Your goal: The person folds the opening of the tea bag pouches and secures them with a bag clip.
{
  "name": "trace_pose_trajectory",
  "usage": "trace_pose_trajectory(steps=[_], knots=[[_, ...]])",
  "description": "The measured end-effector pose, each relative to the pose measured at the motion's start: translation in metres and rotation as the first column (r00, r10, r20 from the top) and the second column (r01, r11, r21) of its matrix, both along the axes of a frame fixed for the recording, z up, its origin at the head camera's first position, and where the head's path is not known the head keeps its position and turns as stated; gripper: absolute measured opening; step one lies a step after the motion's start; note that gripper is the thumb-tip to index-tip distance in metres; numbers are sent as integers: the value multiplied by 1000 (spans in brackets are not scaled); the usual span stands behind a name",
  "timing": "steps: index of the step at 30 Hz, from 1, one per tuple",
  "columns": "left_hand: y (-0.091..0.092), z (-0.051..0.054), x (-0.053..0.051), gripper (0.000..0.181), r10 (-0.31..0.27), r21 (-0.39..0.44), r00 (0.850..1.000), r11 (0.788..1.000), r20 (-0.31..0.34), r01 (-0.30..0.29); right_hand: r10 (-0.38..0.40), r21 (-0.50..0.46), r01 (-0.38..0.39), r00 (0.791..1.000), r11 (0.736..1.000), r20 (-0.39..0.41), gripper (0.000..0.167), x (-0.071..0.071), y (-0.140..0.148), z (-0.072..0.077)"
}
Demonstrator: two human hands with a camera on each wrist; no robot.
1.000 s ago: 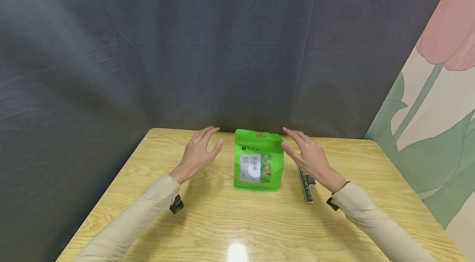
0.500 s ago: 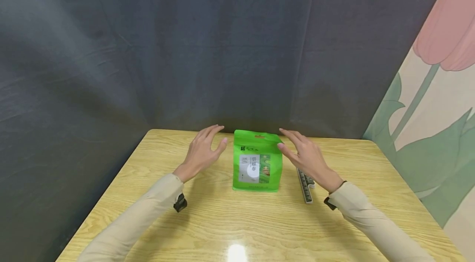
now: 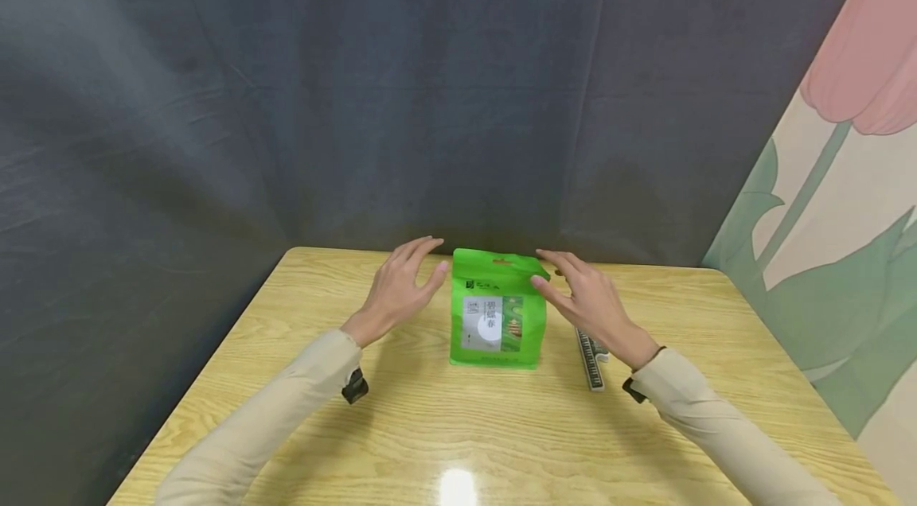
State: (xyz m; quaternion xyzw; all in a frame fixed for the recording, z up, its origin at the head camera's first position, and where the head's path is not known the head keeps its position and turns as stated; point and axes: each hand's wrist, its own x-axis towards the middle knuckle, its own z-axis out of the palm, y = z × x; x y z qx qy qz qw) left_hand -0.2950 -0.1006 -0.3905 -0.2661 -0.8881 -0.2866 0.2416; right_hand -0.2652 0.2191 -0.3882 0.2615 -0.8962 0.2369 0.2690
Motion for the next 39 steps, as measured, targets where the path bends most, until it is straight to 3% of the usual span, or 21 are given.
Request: trace_pose_trajectory(steps=[20, 30, 39], knots=[[18, 6, 0, 48, -86, 5, 994, 996, -60, 87, 58, -25, -58, 998, 998, -10, 43, 0, -3, 2], [25, 8, -3, 39, -133, -4, 984, 991, -114, 134, 86, -42, -91, 992, 995, -97, 29, -2, -7, 1], [32, 12, -1, 34, -149, -27, 980, 989, -134, 146, 76, -41, -81, 990, 996, -119, 19, -2, -8, 1]])
